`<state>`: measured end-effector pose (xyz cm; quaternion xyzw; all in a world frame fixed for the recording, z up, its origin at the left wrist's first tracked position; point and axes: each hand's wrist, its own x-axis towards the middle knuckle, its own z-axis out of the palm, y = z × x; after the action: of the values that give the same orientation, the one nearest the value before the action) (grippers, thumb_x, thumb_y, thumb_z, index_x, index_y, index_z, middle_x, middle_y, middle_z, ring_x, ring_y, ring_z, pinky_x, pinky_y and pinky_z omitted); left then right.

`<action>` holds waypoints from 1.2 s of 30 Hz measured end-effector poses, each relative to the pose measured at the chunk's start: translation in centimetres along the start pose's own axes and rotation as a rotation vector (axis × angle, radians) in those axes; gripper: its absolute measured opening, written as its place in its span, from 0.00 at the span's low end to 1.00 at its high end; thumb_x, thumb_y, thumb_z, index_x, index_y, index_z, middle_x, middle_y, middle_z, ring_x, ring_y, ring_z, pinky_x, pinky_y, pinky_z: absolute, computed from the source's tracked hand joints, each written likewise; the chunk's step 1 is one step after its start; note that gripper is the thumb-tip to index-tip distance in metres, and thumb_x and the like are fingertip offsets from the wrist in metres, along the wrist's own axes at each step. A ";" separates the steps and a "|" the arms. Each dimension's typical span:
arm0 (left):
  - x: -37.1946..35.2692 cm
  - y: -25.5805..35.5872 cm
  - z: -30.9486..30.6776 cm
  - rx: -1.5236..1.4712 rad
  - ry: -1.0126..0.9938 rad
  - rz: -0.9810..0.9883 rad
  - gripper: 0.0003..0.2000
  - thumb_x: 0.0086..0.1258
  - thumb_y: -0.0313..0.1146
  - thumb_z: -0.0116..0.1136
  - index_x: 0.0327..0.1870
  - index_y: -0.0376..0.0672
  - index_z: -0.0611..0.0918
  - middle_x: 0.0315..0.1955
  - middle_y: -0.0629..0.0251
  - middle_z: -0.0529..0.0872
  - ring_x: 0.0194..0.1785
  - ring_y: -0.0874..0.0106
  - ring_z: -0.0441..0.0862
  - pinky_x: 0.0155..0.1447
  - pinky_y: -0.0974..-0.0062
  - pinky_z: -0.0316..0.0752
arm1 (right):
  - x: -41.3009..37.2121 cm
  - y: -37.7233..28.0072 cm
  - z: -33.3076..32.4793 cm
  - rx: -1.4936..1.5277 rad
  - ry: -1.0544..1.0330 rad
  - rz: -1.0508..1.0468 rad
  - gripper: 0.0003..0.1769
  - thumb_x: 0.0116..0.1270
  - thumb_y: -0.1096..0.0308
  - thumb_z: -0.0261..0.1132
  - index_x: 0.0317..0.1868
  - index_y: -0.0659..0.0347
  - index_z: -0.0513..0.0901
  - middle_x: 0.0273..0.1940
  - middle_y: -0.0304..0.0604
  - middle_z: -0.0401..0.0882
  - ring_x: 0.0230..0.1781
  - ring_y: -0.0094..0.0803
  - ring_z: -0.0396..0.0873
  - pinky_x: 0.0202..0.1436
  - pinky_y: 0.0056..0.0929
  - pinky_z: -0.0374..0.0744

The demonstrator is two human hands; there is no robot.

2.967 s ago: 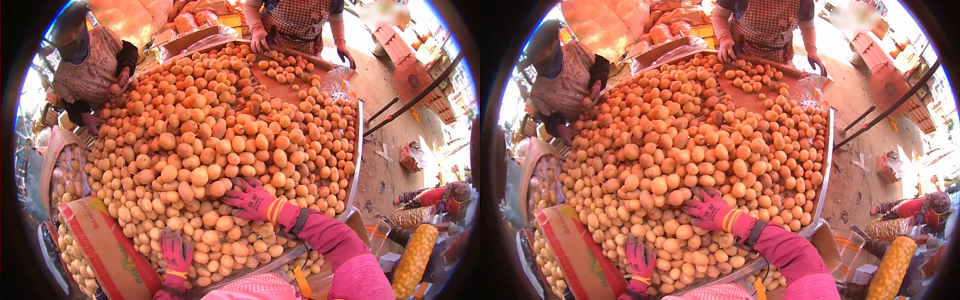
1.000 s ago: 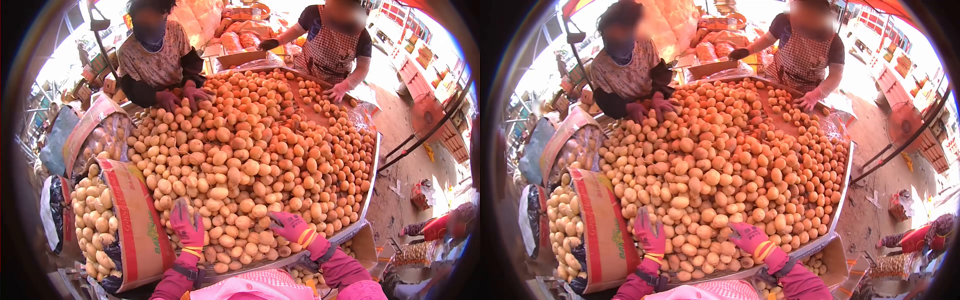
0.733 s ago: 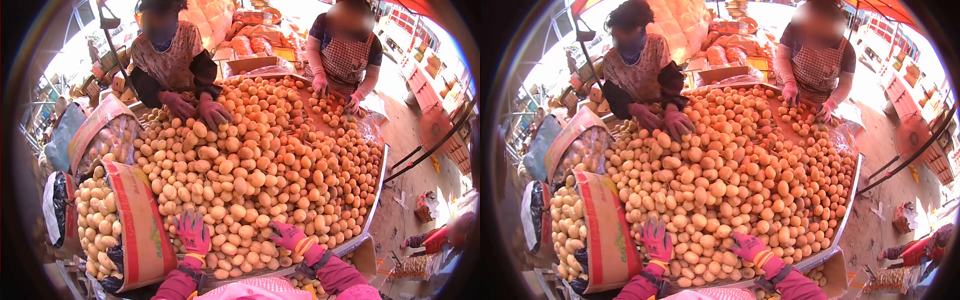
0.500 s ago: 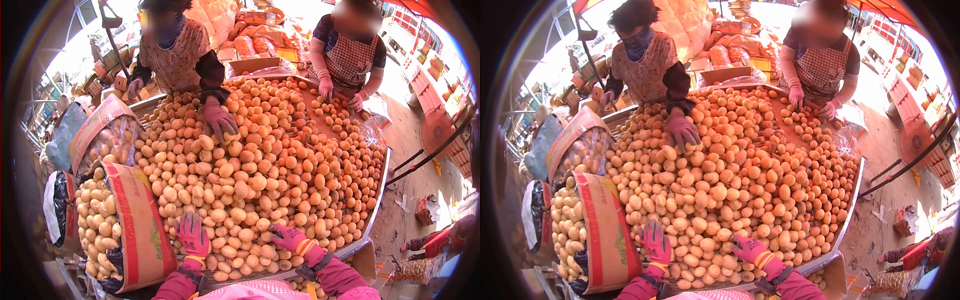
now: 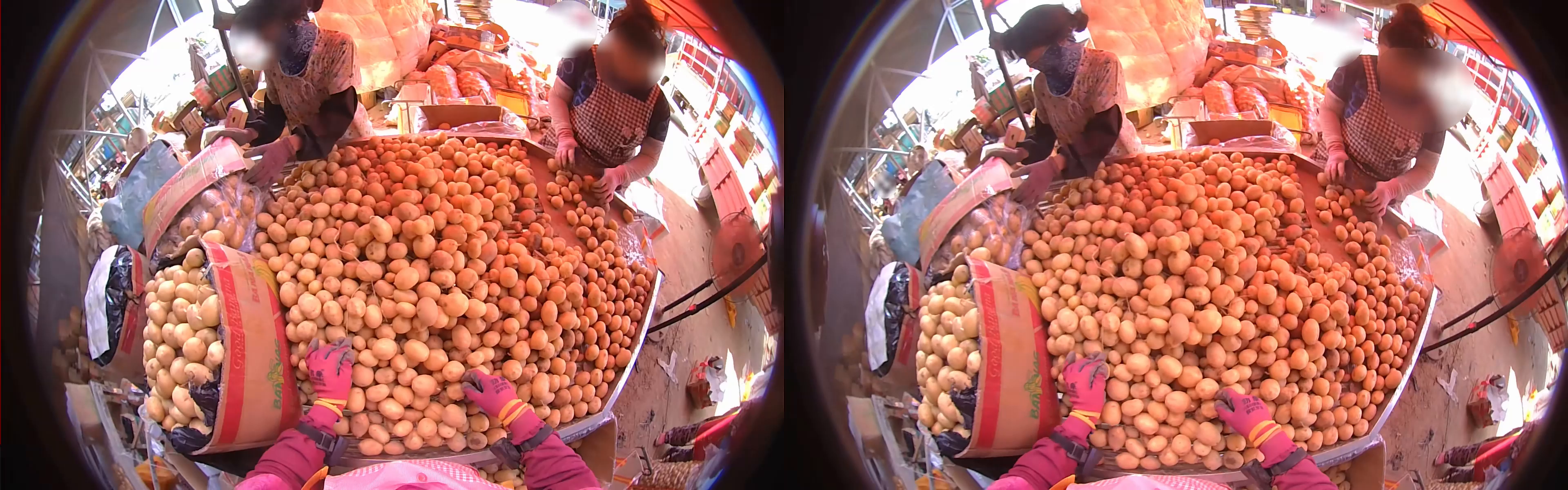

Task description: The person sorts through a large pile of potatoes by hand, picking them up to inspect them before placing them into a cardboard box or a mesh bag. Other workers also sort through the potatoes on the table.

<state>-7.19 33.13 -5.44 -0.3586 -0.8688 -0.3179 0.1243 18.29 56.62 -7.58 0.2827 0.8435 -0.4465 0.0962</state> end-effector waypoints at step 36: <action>-2.3 -1.2 1.2 0.070 -0.092 -0.013 0.09 0.68 0.36 0.60 0.44 0.46 0.87 0.46 0.64 0.88 0.52 0.63 0.84 0.68 0.60 0.68 | 0.5 1.6 1.6 0.104 0.091 -0.030 0.19 0.69 0.56 0.68 0.53 0.60 0.83 0.38 0.45 0.88 0.38 0.39 0.87 0.45 0.36 0.82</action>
<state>-6.40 32.00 -7.93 -0.3627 -0.8866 -0.2710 0.0945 18.59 56.25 -9.81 0.2947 0.8267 -0.4779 0.0360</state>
